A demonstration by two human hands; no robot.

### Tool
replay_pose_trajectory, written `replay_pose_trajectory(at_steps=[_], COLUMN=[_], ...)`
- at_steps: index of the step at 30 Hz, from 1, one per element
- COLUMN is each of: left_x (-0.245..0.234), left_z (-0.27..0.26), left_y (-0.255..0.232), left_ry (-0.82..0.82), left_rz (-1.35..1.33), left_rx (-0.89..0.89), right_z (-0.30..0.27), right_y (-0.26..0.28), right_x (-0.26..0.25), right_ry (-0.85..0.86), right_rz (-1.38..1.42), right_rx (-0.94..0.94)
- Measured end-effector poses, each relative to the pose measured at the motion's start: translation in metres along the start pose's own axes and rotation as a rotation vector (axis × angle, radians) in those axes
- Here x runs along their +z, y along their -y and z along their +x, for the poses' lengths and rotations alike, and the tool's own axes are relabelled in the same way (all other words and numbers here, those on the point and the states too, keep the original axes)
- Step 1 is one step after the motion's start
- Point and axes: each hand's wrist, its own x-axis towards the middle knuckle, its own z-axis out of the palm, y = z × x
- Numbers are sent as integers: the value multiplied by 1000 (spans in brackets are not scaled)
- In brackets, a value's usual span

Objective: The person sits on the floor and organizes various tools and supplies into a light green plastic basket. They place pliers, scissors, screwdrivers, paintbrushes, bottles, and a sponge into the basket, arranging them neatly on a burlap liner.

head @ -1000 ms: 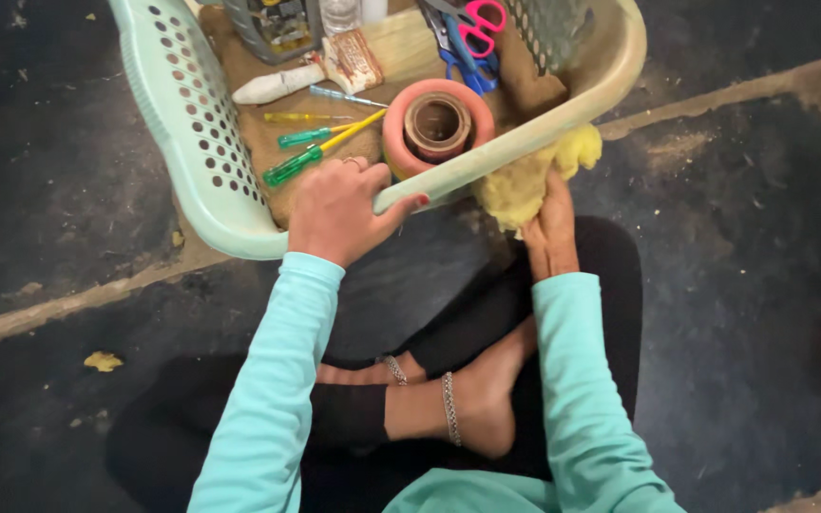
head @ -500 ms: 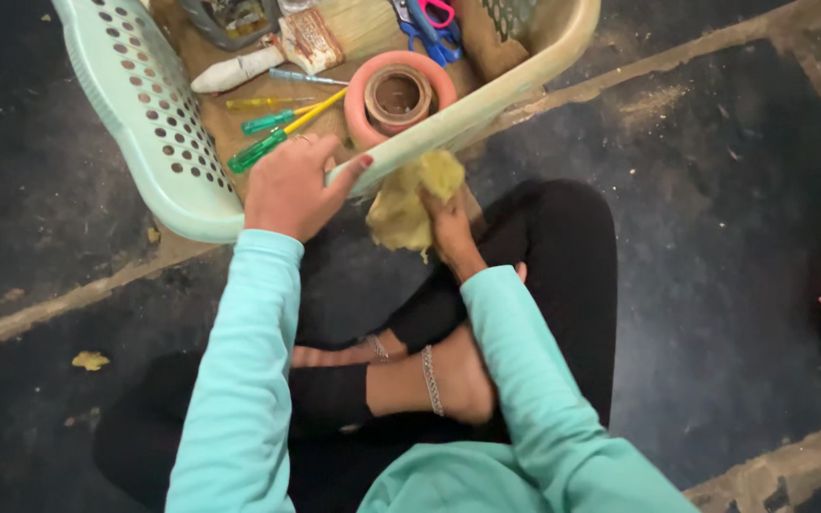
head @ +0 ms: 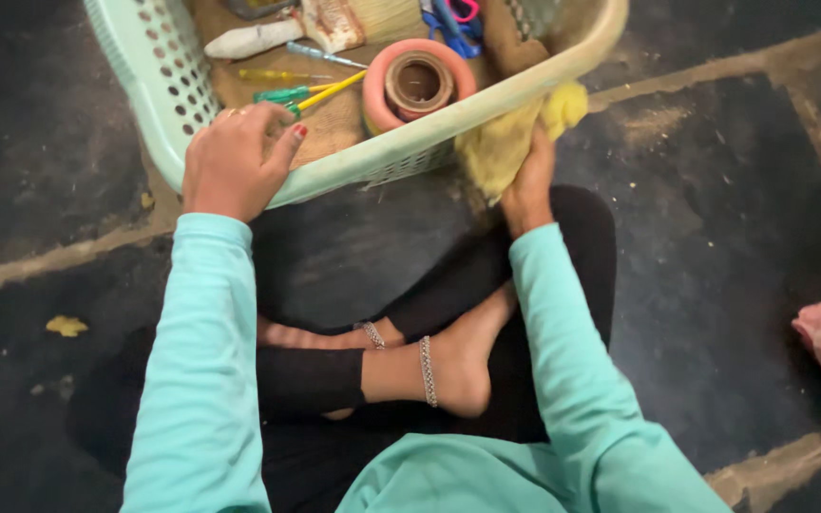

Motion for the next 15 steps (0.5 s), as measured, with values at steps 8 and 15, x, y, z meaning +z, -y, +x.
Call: replay_pose_trajectory(at_steps=[8,15], left_x=[-1,-7], left_z=[0,-3], left_y=[2,10], left_ry=[-8,19], left_rz=[-11,-84], left_rx=[-9,-1], right_z=[-127,-120], right_y=[-152,-94], right_x=[70,59], right_ry=[213,-310], right_rz=[-831,-1095], right_rx=[-63,-511])
